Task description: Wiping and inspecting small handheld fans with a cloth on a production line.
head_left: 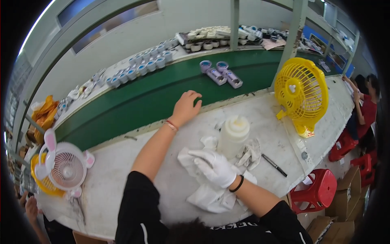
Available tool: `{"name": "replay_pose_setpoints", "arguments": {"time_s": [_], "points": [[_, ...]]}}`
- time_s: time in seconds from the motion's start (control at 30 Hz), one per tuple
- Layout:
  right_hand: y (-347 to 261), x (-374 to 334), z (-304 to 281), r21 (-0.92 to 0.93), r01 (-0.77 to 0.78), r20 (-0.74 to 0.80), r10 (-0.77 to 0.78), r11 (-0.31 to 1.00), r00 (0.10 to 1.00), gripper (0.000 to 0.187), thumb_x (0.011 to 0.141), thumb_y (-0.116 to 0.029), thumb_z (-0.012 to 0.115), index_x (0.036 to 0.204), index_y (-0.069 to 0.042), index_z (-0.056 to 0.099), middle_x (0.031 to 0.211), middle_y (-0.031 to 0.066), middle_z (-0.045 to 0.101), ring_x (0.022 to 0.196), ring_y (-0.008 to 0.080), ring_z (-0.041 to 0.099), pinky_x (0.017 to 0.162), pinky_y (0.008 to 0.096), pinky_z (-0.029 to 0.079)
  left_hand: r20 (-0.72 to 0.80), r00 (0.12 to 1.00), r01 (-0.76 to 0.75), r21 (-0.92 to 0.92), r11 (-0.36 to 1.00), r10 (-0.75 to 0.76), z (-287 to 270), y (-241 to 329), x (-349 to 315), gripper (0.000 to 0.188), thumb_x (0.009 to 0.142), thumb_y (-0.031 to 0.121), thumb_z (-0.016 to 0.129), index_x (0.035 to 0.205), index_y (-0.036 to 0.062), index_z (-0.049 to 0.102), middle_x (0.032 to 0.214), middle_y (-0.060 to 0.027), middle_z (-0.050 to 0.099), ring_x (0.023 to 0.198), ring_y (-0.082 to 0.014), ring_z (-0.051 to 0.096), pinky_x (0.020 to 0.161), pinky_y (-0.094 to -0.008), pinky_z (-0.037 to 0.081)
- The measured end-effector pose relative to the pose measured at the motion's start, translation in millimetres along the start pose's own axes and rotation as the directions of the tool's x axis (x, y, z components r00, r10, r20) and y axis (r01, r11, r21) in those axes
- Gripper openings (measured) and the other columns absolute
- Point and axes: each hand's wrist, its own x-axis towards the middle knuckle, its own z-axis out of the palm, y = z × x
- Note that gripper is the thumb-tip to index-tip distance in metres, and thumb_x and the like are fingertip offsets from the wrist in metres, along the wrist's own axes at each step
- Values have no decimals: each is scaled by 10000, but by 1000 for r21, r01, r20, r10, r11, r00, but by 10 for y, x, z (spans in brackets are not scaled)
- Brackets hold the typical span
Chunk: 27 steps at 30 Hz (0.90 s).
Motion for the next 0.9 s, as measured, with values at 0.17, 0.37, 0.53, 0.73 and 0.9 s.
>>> {"name": "replay_pose_setpoints", "arguments": {"time_s": [0.17, 0.37, 0.53, 0.73, 0.9], "points": [[17, -40, 63, -3, -46, -20, 46, 999, 999, 448, 968, -191, 523, 1377, -26, 440, 1253, 213, 554, 1092, 359, 573, 965, 399, 444, -31, 995, -89, 98, 991, 92, 999, -193, 818, 388, 875, 236, 602, 1218, 57, 578, 1288, -117, 536, 1201, -304, 482, 965, -429, 426], [134, -65, 67, 57, -146, -83, 150, 988, 985, 467, 974, -172, 474, 1398, 3, 393, 1342, 203, 509, 1240, 348, 492, 1067, 397, 365, -59, 990, 137, 292, 947, -125, 1370, -281, 1169, 277, 902, 356, 588, 1128, 197, 605, 1405, -165, 430, 1319, -401, 353, 953, -573, 397], [76, 3, 93, 28, -89, -163, 92, 996, 982, 440, 988, -196, 492, 1388, -27, 416, 1185, 212, 589, 1065, 369, 591, 929, 405, 471, -215, 949, 212, -104, 972, -230, 885, -940, 930, 401, 797, 209, 711, 1155, 138, 544, 1223, -223, 535, 1072, -393, 571, 916, -447, 484], [188, -63, 165, 21, -132, -178, 134, 991, 975, 477, 975, -241, 525, 1394, -43, 416, 1156, 207, 605, 1033, 357, 600, 895, 424, 471, 426, 702, 695, -239, 678, -571, -471, -507, 117, 602, 718, 242, 757, 1196, -47, 530, 1003, -147, 658, 819, -231, 651, 687, -321, 539], [291, -77, 284, 139, -79, -255, 113, 987, 960, 627, 924, -210, 634, 1442, -19, 338, 1393, 232, 449, 1303, 341, 442, 1093, 399, 344, 252, 841, 505, -46, 862, -479, -1328, 731, -1462, 684, 740, 262, 747, 1316, 25, 464, 1059, -170, 655, 919, -282, 663, 807, -364, 521]]}}
